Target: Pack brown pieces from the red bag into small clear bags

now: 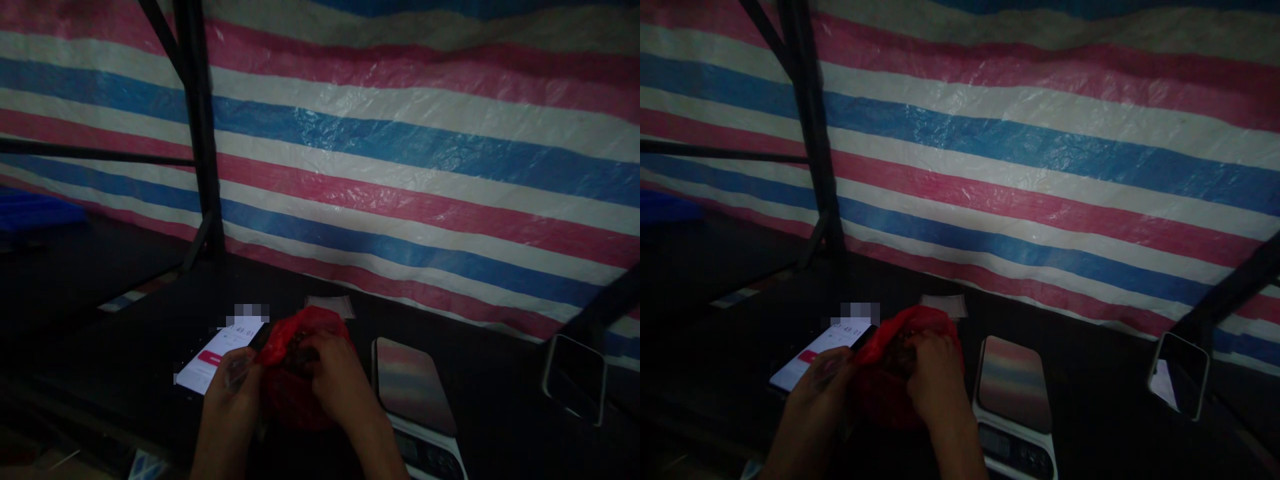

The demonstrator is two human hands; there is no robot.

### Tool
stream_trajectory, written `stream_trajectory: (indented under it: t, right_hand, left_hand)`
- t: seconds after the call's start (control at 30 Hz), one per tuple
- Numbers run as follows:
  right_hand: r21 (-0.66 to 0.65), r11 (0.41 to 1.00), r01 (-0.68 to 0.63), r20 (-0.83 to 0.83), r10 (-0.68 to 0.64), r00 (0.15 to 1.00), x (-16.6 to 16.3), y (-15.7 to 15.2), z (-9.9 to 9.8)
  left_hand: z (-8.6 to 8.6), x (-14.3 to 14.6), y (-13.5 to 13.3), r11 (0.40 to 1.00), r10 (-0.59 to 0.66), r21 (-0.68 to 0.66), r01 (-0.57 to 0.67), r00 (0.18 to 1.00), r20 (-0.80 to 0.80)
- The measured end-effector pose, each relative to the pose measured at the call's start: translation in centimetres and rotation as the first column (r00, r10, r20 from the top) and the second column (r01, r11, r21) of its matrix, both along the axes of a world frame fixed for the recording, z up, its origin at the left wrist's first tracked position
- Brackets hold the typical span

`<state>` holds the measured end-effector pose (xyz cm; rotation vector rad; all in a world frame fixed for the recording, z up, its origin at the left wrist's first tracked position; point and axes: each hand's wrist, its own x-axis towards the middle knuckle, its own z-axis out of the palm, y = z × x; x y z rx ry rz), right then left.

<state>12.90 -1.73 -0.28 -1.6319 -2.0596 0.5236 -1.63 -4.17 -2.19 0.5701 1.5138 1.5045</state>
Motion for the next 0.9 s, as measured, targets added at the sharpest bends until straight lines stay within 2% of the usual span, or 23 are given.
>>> stream_trajectory:
  t: [0.13, 0.27, 0.43, 0.57, 0.67, 0.9]
  right_hand:
    - [-0.011, 0.999, 0.047, -0.141, -0.048, 0.989, -0.1, -0.1, -0.2]
    - [-0.073, 0.994, -0.077, -0.338, 0.048, 0.940, -0.1, -0.3, -0.3]
    - [-0.142, 0.979, -0.143, -0.529, 0.047, 0.847, 0.8, -0.1, 0.1]
    - [-0.149, 0.976, -0.161, -0.588, 0.044, 0.808, 2.4, 0.3, 0.5]
    - [-0.147, 0.979, -0.145, -0.582, 0.033, 0.812, 3.7, 0.3, 0.8]
    - [-0.243, 0.944, -0.222, -0.590, 0.038, 0.806, 4.6, -1.1, 2.4]
  left_hand:
    - [-0.9, -0.2, 0.3, 0.998, -0.035, 0.055, 0.034, 0.999, 0.019]
    - [-1.0, -0.4, 0.4, 0.997, -0.059, 0.054, 0.060, 0.998, -0.031]
    - [-1.0, -0.4, 0.4, 0.982, -0.104, 0.144, 0.123, 0.985, -0.136]
    - [-1.3, -0.1, 0.1, 0.948, -0.165, 0.228, 0.222, 0.955, -0.245]
    - [-1.8, 0.0, 0.2, 0.934, -0.159, 0.257, 0.247, 0.934, -0.320]
    - [-2.8, 0.8, 0.4, 0.960, -0.136, 0.166, 0.227, 0.891, -0.432]
